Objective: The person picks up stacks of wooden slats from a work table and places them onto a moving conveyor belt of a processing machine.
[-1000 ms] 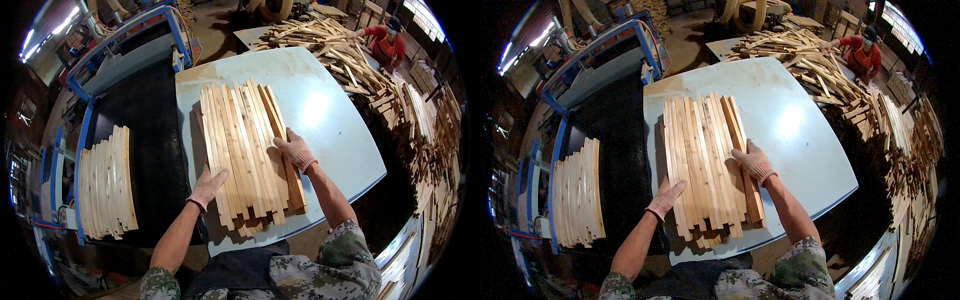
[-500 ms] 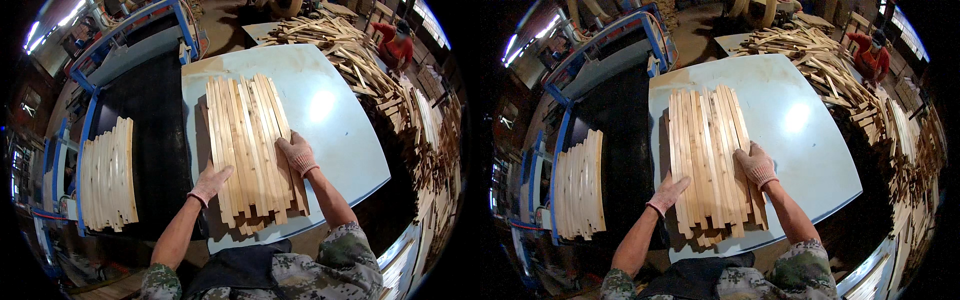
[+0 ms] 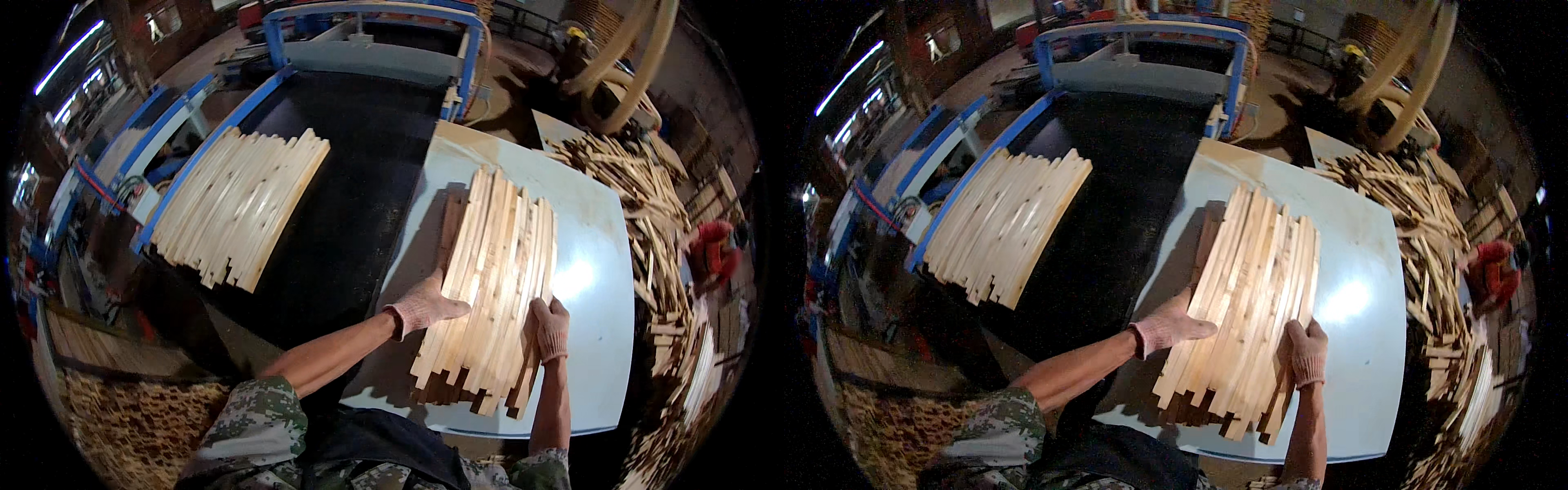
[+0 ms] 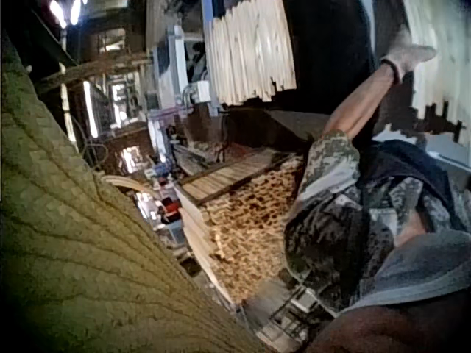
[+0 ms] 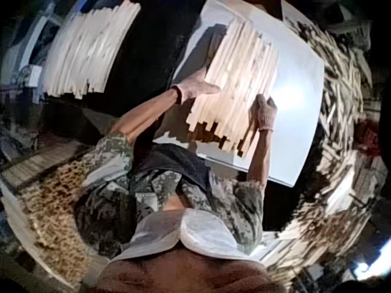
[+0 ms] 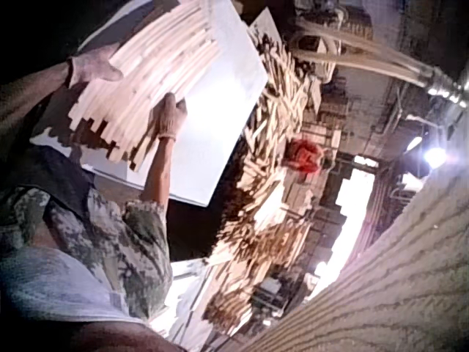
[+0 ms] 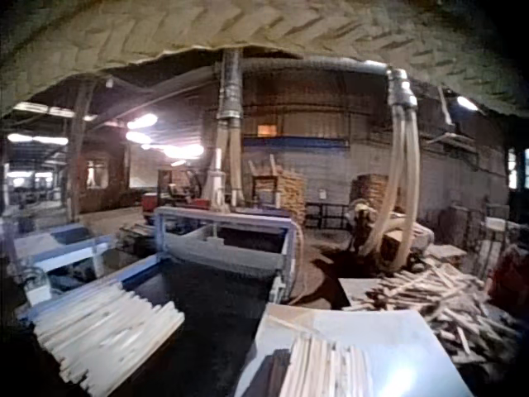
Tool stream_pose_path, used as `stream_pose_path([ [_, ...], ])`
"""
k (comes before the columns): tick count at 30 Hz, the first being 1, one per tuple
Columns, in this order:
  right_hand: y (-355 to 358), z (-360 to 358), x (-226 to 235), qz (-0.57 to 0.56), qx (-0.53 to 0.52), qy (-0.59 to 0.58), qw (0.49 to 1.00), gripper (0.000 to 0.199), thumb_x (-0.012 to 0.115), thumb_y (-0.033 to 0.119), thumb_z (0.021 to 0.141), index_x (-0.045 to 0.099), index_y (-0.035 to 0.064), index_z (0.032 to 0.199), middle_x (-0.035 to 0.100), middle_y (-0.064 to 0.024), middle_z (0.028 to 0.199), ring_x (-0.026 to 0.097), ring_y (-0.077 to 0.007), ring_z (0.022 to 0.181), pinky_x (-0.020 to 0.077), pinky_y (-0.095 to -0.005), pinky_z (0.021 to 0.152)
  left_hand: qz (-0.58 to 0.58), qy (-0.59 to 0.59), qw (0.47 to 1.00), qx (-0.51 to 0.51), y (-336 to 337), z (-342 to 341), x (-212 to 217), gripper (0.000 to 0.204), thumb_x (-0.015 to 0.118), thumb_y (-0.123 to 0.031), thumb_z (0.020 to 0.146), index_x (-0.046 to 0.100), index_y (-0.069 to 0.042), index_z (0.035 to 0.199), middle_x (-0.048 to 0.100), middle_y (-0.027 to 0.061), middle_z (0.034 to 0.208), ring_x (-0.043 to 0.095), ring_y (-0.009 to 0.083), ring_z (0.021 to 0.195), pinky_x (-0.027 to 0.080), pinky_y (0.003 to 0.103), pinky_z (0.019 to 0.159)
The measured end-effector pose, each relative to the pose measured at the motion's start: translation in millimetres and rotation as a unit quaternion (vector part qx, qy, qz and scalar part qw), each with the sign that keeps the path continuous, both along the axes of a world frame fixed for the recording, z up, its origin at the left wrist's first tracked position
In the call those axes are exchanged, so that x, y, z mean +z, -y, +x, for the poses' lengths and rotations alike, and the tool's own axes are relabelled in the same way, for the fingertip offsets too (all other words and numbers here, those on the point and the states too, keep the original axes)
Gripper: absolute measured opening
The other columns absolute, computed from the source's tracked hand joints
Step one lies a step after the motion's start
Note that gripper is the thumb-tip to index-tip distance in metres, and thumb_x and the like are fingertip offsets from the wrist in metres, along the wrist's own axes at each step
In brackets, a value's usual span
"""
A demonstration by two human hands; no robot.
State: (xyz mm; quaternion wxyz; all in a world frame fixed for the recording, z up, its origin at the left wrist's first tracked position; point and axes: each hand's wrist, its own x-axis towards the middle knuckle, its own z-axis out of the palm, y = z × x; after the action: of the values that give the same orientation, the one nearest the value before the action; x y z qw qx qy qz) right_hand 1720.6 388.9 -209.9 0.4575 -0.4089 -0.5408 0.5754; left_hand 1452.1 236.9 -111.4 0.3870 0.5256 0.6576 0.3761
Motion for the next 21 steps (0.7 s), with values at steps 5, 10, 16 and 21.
stream_pose_path([
  [5,16,-9,39,0.032,-0.007,0.015,0.999,0.047,0.069,0.016,0.094,0.061,-0.0076,0.134,0.072,-0.0094,0.103,0.064,-0.0142,0.087,0.0541,-0.031,0.076,0.084,0.028,0.996,0.014,24,-7,15,0.094,0.082,-0.022,0.083,0.03,-0.001,0.158,0.057,0.019,0.143,0.055,0.0272,0.134,0.041,0.036,0.115],
  [10,84,-57,121,0.052,0.006,-0.044,0.998,0.033,0.067,0.011,0.097,0.061,-0.0054,0.125,0.07,-0.0067,0.091,0.063,-0.0139,0.08,0.0526,-0.0289,0.071,0.14,0.079,0.987,0.014,78,-38,61,0.101,0.079,-0.02,0.081,0.023,-0.005,0.163,0.047,0.0173,0.152,0.046,0.0279,0.142,0.038,0.043,0.119],
  [16,125,-165,109,0.126,0.024,0.166,0.978,0.026,0.071,0.022,0.096,0.06,-0.0021,0.093,0.063,-0.0088,0.075,0.058,-0.015,0.072,0.049,-0.0345,0.066,0.119,0.053,0.991,0.042,158,-147,64,0.099,0.08,-0.02,0.081,0.027,-0.007,0.163,0.049,0.0129,0.152,0.047,0.0245,0.139,0.038,0.042,0.119],
  [21,145,-236,95,0.118,0.074,0.238,0.961,0.041,0.072,0.036,0.092,0.064,-0.0035,0.098,0.068,-0.0185,0.08,0.067,-0.0294,0.076,0.0524,-0.0405,0.072,0.017,0.052,0.993,0.105,182,-209,52,0.095,0.082,-0.026,0.084,0.03,-0.002,0.159,0.055,0.0169,0.145,0.055,0.0259,0.132,0.042,0.038,0.116],
])
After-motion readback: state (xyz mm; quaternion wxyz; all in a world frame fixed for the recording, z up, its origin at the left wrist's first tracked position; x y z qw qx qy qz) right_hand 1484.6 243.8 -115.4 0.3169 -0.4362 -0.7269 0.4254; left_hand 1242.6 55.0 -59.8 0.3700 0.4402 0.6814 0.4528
